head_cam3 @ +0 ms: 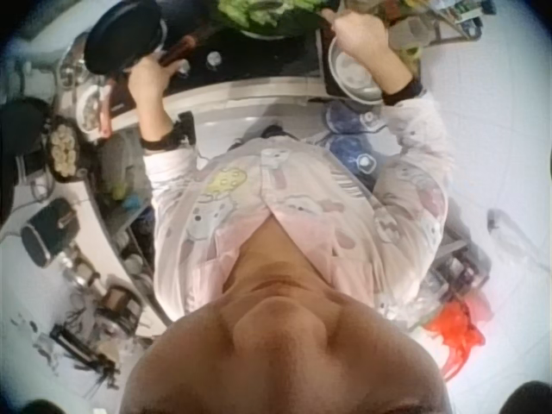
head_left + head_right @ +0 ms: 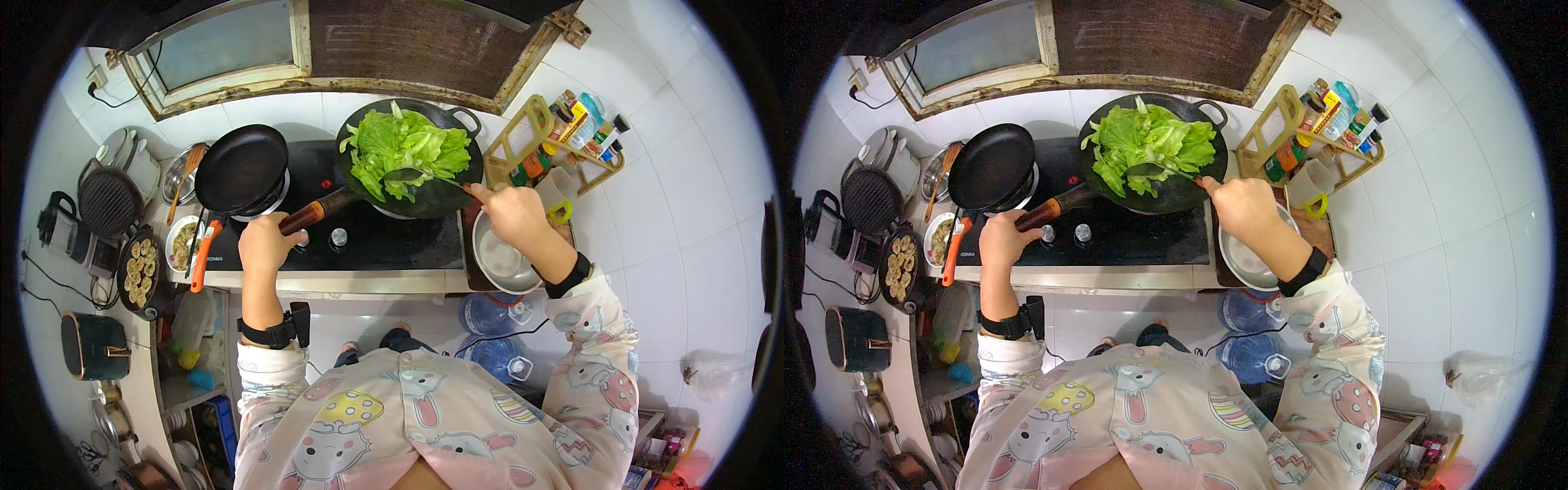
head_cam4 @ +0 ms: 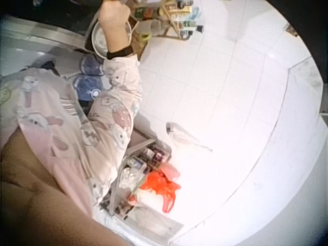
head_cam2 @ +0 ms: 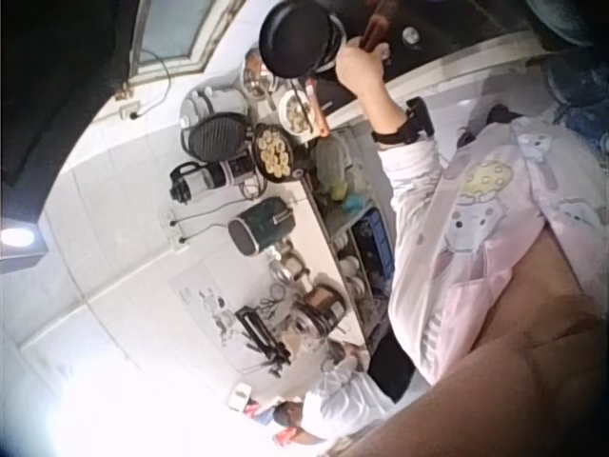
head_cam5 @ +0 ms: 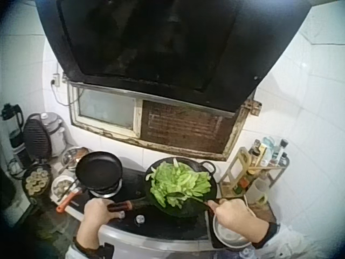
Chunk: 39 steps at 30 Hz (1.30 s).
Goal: The person transfers cooked items from an electric grill to a plate, then moves to the stove to stir-fry vegetables in a wok. They add oil, chopped green onions, and lettuce, stirring continuously with a spatula.
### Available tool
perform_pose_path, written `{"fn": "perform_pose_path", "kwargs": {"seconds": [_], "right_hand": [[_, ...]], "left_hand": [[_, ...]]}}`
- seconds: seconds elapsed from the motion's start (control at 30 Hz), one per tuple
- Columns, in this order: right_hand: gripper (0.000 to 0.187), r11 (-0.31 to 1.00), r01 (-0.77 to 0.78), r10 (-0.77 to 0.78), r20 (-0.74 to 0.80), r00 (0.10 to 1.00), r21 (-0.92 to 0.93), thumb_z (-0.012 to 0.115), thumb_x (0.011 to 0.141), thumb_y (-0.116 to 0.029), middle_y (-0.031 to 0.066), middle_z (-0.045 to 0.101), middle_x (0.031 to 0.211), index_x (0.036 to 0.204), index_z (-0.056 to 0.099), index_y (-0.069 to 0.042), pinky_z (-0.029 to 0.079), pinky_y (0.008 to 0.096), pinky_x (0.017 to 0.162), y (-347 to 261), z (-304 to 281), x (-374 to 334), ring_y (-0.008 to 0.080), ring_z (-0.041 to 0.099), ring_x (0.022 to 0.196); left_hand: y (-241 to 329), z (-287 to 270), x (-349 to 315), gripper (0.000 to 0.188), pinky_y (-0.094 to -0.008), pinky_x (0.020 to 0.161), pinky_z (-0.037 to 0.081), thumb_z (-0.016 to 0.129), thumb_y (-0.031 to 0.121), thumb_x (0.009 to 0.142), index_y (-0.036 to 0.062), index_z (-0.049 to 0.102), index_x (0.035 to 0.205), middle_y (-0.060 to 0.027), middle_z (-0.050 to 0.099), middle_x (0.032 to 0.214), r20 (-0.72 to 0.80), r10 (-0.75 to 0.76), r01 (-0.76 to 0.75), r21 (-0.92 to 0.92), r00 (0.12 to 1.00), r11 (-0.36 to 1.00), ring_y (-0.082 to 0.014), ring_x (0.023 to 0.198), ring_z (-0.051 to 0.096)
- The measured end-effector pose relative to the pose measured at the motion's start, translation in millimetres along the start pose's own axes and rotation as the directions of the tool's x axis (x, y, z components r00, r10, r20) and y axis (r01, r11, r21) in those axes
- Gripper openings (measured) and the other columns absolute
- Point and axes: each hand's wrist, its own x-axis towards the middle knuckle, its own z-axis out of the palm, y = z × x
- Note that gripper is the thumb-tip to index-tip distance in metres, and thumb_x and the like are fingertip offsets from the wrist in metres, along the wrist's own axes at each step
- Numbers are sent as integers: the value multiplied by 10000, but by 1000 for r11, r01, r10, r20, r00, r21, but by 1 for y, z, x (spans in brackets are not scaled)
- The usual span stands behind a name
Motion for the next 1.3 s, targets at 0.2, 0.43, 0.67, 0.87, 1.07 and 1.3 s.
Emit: {"fn": "perform_pose_path", "kwargs": {"seconds": [0.2,0.43,0.67,0.87,1.07,1.3], "right_hand": [[211,949,-288,294,-31,955,127,618,779,-175,159,668,785,960,725,-191,527,430,649,46,-72,-1,327,656,725],[260,845,-510,531,139,836,-163,596,771,-201,220,667,812,889,674,17,539,415,703,93,-69,87,346,668,803],[179,659,-728,426,703,569,190,658,763,-190,91,662,700,817,679,-21,466,337,481,153,29,120,195,608,553],[175,75,-744,193,722,664,664,694,804,-155,35,655,702,959,693,-76,375,225,416,185,128,81,109,532,482],[364,544,-353,249,256,934,761,689,784,-178,108,699,868,1117,647,-37,507,333,691,161,101,53,210,643,693],[393,996,-9,25,-182,983,93,634,752,-147,136,618,736,1144,604,-146,500,405,543,60,12,-15,287,635,656]], "left_hand": [[-2,2,1,422,-376,647,512,816,300,607,108,712,969,-147,671,757,-2,-7,7,17,1000,1000,-300,711,661],[-5,7,1,438,-382,662,513,817,283,604,106,707,989,-149,676,777,-50,5,-4,19,999,1000,-303,730,664],[-2,3,0,394,-395,650,502,812,299,578,99,706,901,-153,658,768,-44,9,-10,-22,999,1000,-325,748,642],[5,-3,1,366,-389,633,496,822,287,572,102,705,865,-126,658,744,2,-34,34,-33,999,999,-316,722,639],[5,0,2,430,-366,659,513,830,276,562,86,712,929,-140,670,771,-17,-16,16,9,1000,1000,-302,740,654],[7,0,1,448,-371,647,517,835,297,583,83,711,956,-160,674,773,-19,-18,19,36,1000,999,-304,723,666]]}}
